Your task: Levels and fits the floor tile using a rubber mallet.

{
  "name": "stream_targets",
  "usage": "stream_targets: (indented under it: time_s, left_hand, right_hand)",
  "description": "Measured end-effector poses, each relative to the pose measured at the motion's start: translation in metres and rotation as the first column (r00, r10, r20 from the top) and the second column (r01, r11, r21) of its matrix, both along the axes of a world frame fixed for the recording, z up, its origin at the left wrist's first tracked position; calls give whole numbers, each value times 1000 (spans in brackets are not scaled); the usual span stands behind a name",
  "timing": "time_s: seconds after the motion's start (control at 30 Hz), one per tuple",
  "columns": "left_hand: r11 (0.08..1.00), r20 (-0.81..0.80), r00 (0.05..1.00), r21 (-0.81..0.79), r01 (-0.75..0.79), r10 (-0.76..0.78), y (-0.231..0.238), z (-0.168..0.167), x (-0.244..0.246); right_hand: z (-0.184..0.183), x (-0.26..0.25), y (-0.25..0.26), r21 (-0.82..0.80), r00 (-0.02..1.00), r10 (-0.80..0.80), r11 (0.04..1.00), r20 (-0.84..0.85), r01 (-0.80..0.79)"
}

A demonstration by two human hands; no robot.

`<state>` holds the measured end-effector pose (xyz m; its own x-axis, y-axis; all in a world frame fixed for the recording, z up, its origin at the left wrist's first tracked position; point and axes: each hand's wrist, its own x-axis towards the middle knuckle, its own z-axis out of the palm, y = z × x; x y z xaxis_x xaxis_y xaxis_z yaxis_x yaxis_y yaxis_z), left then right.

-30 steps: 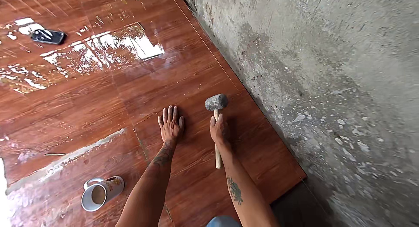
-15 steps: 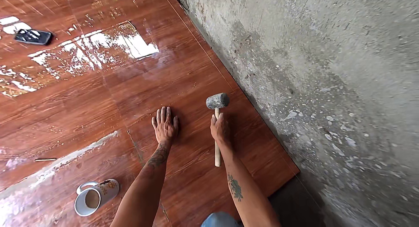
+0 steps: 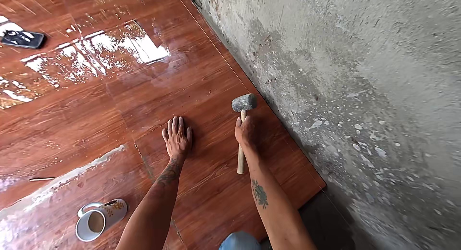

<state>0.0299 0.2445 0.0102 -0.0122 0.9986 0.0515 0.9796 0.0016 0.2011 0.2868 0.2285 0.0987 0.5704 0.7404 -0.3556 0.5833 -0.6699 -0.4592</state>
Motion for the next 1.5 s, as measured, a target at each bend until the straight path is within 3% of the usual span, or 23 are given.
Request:
stream_targets:
  time_s: [0.1, 0.2, 0.33, 0.47, 0.6, 0.73, 0.87, 1.0, 1.13, 1.27, 1.37, 1.5]
  left_hand:
    - [1000, 11, 1000, 12, 0, 0, 1, 1, 1]
    - [1000, 12, 1000, 12, -2, 1, 0, -1, 1]
    - [1000, 6, 1000, 16, 0, 0, 0, -1, 0]
    - [1000, 15, 1000, 25, -4, 3, 0, -2, -1]
    - [999, 30, 999, 31, 17, -18, -2, -1, 0]
    - [998, 10, 998, 33, 60, -61, -2, -4, -3]
    - [998, 7, 998, 15, 56, -56, 0, -1, -2]
    - [998, 6, 999, 21, 53, -53, 1, -5, -2]
    - [998, 4, 998, 21, 57, -57, 2, -4, -1]
    - [998, 14, 998, 25, 60, -61, 1, -4, -4]
    - [998, 26, 998, 20, 59, -60, 0, -3, -1]
    - [999, 28, 998, 2, 54, -54, 0, -2, -2]
  right_hand:
    - [18, 6, 4, 13, 1000, -4, 1000, 3, 4]
    - [2, 3, -1, 46, 998, -16, 999, 58, 13]
    - [17, 13, 4, 0, 1000, 3, 1000, 13, -3]
    - [4, 12, -1, 4, 999, -13, 1000, 34, 13]
    - [27, 22, 2, -24, 1000, 4, 1000, 9, -3]
    - [5, 21, -4, -27, 999, -25, 999, 31, 26]
    - [30, 32, -2, -7, 1000, -25, 1000, -19, 25]
    - [6, 37, -3, -19, 999, -26, 999, 34, 27]
    - [23, 50, -3, -7, 1000, -13, 1000, 21, 13]
    - [6, 49, -16, -28, 999, 4, 1000, 33, -3]
    - [24, 58, -18, -51, 1000, -2, 999, 16, 3]
    - [7, 54, -40, -35, 998, -19, 999, 59, 21]
